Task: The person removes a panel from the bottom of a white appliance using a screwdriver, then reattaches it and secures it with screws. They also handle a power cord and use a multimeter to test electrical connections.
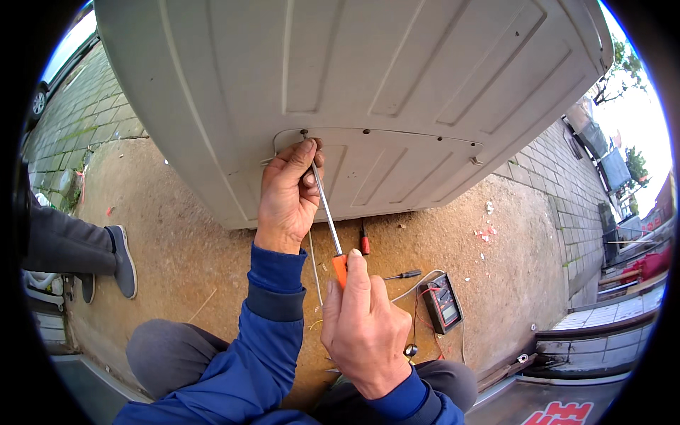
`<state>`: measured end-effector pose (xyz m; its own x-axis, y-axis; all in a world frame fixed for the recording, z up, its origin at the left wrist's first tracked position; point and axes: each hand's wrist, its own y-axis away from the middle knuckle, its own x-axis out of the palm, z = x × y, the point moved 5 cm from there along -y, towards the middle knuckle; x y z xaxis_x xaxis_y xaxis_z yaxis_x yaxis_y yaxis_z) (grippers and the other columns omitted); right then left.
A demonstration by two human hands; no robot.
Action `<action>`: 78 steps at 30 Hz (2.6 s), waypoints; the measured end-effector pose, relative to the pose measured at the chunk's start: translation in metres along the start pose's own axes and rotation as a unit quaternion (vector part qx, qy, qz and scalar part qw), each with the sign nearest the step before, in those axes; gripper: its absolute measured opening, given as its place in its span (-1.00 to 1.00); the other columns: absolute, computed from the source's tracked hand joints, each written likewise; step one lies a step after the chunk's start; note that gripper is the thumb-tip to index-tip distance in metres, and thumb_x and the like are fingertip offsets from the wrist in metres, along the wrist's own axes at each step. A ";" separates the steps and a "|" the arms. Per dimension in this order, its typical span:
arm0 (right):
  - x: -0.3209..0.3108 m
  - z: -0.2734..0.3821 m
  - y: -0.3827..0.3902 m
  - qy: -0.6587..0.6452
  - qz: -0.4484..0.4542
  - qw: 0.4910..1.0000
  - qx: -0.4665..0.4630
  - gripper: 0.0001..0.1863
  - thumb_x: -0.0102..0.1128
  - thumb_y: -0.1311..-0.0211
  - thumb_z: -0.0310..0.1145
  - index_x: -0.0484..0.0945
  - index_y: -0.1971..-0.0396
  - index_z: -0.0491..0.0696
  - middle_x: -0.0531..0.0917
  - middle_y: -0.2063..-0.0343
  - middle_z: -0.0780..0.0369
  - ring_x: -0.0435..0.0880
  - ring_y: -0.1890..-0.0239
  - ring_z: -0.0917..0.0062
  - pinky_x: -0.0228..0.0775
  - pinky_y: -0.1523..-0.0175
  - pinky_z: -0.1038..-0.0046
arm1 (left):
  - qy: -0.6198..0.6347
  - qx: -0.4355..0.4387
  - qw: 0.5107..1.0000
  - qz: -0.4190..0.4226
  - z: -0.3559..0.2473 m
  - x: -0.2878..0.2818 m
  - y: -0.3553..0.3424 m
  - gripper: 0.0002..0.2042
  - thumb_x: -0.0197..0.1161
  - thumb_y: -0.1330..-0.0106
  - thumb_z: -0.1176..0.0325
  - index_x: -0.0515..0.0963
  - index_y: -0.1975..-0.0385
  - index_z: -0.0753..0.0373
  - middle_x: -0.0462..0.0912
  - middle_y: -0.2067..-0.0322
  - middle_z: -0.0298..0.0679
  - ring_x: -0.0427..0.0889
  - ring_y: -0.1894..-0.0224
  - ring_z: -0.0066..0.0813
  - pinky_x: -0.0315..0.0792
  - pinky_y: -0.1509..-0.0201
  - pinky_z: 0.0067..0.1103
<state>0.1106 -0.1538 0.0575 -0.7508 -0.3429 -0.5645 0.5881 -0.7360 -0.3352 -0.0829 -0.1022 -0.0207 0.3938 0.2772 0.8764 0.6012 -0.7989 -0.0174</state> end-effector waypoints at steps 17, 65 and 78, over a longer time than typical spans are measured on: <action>0.003 -0.015 0.001 -0.521 0.096 0.763 0.369 -0.56 0.05 -0.50 -0.20 0.41 -0.22 -0.15 0.58 0.47 0.15 0.34 0.77 0.66 0.15 0.66 0.63 | 0.025 0.004 1.000 0.013 0.005 0.002 -0.006 -0.86 0.36 -0.35 0.37 0.64 0.23 0.31 0.62 0.43 -0.35 0.45 0.54 -0.76 0.36 0.50 -0.84; -0.016 -0.288 0.331 -0.049 0.115 0.872 0.474 -0.56 0.28 -0.24 -0.24 0.56 -0.11 -0.02 0.71 0.15 0.01 0.69 0.06 0.12 0.50 -0.03 0.20 | -0.865 -0.174 0.320 0.346 0.298 -0.166 0.202 -0.64 0.40 -0.05 0.31 0.53 0.23 0.40 0.70 0.39 0.09 0.72 0.30 0.04 0.58 0.21 -0.17; -0.024 -0.299 0.340 -0.041 0.039 0.903 0.425 -0.60 0.30 -0.21 -0.29 0.59 -0.04 -0.07 0.71 0.20 0.02 0.69 0.10 0.08 0.50 -0.01 0.21 | -0.848 -0.182 0.363 0.339 0.301 -0.181 0.200 -0.80 0.34 -0.16 0.29 0.57 0.38 0.30 0.68 0.46 0.01 0.71 0.37 -0.01 0.56 0.31 -0.19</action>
<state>0.4185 -0.2216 -0.2685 -0.7573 -0.4301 -0.4915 0.2236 -0.8778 0.4236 0.1751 -0.1515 -0.3271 0.4129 -0.3666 -0.8337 -0.0448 -0.9225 0.3835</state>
